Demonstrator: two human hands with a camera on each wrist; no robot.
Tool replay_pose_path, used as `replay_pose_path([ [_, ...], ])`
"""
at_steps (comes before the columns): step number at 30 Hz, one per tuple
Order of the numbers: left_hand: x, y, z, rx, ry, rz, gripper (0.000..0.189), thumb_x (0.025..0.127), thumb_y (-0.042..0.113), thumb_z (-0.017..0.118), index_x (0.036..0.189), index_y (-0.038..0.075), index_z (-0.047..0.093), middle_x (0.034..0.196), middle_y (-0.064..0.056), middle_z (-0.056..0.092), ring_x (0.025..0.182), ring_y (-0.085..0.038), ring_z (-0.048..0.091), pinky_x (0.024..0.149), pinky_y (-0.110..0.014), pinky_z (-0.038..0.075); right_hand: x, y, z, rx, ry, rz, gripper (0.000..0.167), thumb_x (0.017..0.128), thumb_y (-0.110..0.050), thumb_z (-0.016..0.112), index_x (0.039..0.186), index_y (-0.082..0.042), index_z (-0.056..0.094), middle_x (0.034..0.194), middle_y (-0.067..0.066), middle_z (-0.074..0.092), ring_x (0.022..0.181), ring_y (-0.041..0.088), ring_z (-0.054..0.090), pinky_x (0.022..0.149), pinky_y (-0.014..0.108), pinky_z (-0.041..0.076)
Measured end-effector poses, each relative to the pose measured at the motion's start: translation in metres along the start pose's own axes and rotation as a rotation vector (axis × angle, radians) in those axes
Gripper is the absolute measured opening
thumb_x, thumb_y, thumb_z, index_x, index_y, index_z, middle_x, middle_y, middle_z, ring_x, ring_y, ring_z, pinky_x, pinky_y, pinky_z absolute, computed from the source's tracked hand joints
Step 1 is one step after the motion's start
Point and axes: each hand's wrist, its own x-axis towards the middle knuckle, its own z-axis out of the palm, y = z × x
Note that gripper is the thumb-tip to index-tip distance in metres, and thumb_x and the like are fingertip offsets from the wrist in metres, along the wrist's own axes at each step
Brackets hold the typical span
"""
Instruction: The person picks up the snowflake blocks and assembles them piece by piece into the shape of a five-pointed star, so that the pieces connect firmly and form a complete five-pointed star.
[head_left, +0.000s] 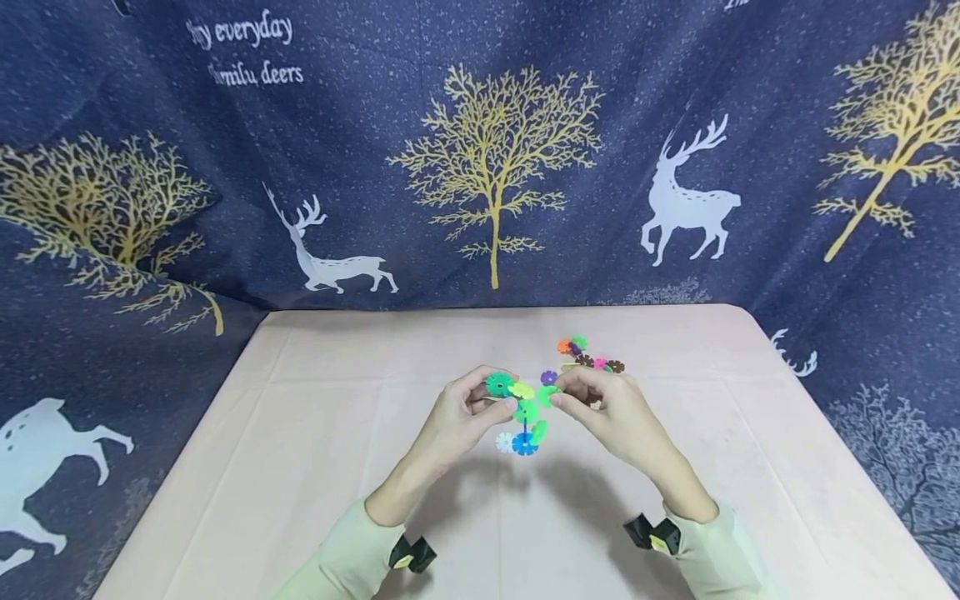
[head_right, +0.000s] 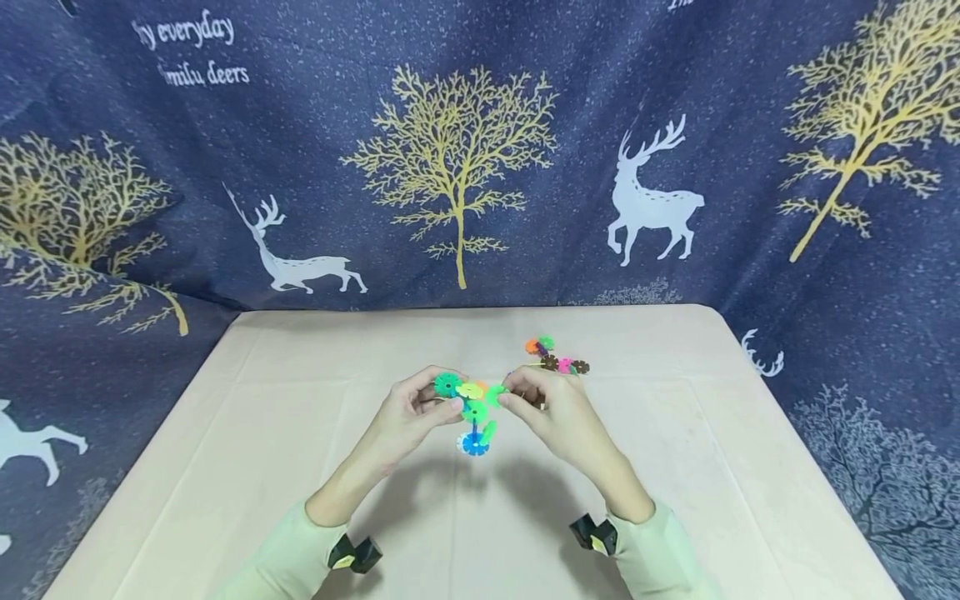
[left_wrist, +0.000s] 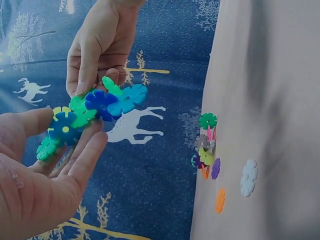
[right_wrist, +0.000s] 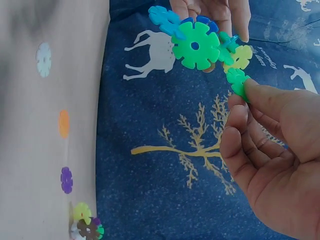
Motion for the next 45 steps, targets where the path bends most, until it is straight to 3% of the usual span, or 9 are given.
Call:
replay_pose_path([
  [12, 0.000, 0.002, 0.000, -0.015, -0.033, -0.011, 0.032, 0.092, 0.005, 0.069, 0.124, 0.003, 0.061, 0.103, -0.013, 0.070, 0.094, -0.023, 0.071, 0.086, -0.036, 0.057, 0.002, -0.004, -0.001, -0.022, -0.004, -0.042, 0.009, 0.091, -0.013, 0.075, 0.099, -0.017, 0.073, 0.083, -0.012, 0.068, 0.068, 0.005, 0.060, 0.059, 0.025, 0.053],
  [15, 0.000, 0.002, 0.000, 0.026, -0.061, -0.002, 0.033, 0.095, 0.007, 0.067, 0.127, 0.002, 0.060, 0.104, -0.015, 0.070, 0.095, -0.026, 0.072, 0.084, -0.035, 0.057, 0.002, -0.005, 0.000, -0.028, -0.005, -0.067, 0.009, 0.091, -0.014, 0.074, 0.099, -0.018, 0.074, 0.086, -0.011, 0.069, 0.069, 0.004, 0.061, 0.061, 0.025, 0.054],
  [20, -0.001, 0.001, 0.003, 0.188, -0.089, 0.043, 0.032, 0.100, 0.017, 0.063, 0.129, 0.005, 0.061, 0.099, -0.013, 0.071, 0.088, -0.022, 0.073, 0.078, -0.030, 0.058, 0.001, -0.007, 0.002, -0.025, 0.019, -0.121, 0.008, 0.091, -0.011, 0.073, 0.097, -0.017, 0.073, 0.086, -0.010, 0.068, 0.066, 0.003, 0.058, 0.057, 0.025, 0.052],
  [25, -0.003, 0.000, 0.008, 0.258, -0.045, 0.060, 0.029, 0.101, 0.022, 0.062, 0.127, 0.009, 0.065, 0.097, -0.007, 0.073, 0.083, -0.014, 0.074, 0.073, -0.028, 0.058, 0.000, -0.008, 0.008, -0.035, 0.079, -0.181, 0.008, 0.090, -0.006, 0.073, 0.094, -0.013, 0.073, 0.085, -0.009, 0.066, 0.065, 0.003, 0.055, 0.052, 0.023, 0.048],
  [29, -0.004, 0.001, 0.011, 0.292, 0.006, 0.084, 0.027, 0.099, 0.023, 0.064, 0.123, 0.011, 0.068, 0.095, -0.004, 0.073, 0.076, -0.011, 0.072, 0.065, -0.028, 0.057, 0.001, -0.008, 0.012, -0.021, 0.121, -0.191, 0.009, 0.088, -0.004, 0.074, 0.095, -0.010, 0.074, 0.088, -0.006, 0.068, 0.067, 0.003, 0.058, 0.052, 0.021, 0.049],
  [33, -0.002, 0.004, 0.011, 0.336, 0.016, 0.104, 0.027, 0.098, 0.025, 0.065, 0.122, 0.012, 0.069, 0.092, -0.001, 0.073, 0.072, -0.009, 0.069, 0.059, -0.026, 0.054, 0.002, -0.008, 0.012, 0.004, 0.136, -0.185, 0.010, 0.088, -0.002, 0.074, 0.095, -0.010, 0.074, 0.088, -0.005, 0.069, 0.067, 0.005, 0.058, 0.055, 0.022, 0.049],
  [39, -0.001, 0.006, 0.007, 0.332, -0.051, 0.096, 0.029, 0.098, 0.023, 0.066, 0.123, 0.009, 0.068, 0.094, -0.003, 0.074, 0.081, -0.013, 0.073, 0.067, -0.027, 0.057, 0.005, -0.010, 0.008, 0.048, 0.098, -0.153, 0.012, 0.089, -0.003, 0.074, 0.096, -0.013, 0.074, 0.090, -0.008, 0.068, 0.065, 0.006, 0.056, 0.056, 0.023, 0.047],
  [45, -0.003, 0.006, 0.006, 0.389, -0.109, 0.060, 0.035, 0.098, 0.028, 0.067, 0.126, 0.008, 0.067, 0.095, -0.003, 0.075, 0.071, -0.006, 0.068, 0.065, -0.024, 0.054, 0.008, -0.009, 0.005, 0.049, 0.063, -0.172, 0.013, 0.089, -0.004, 0.074, 0.095, -0.016, 0.074, 0.085, -0.012, 0.064, 0.065, 0.007, 0.053, 0.055, 0.023, 0.044],
])
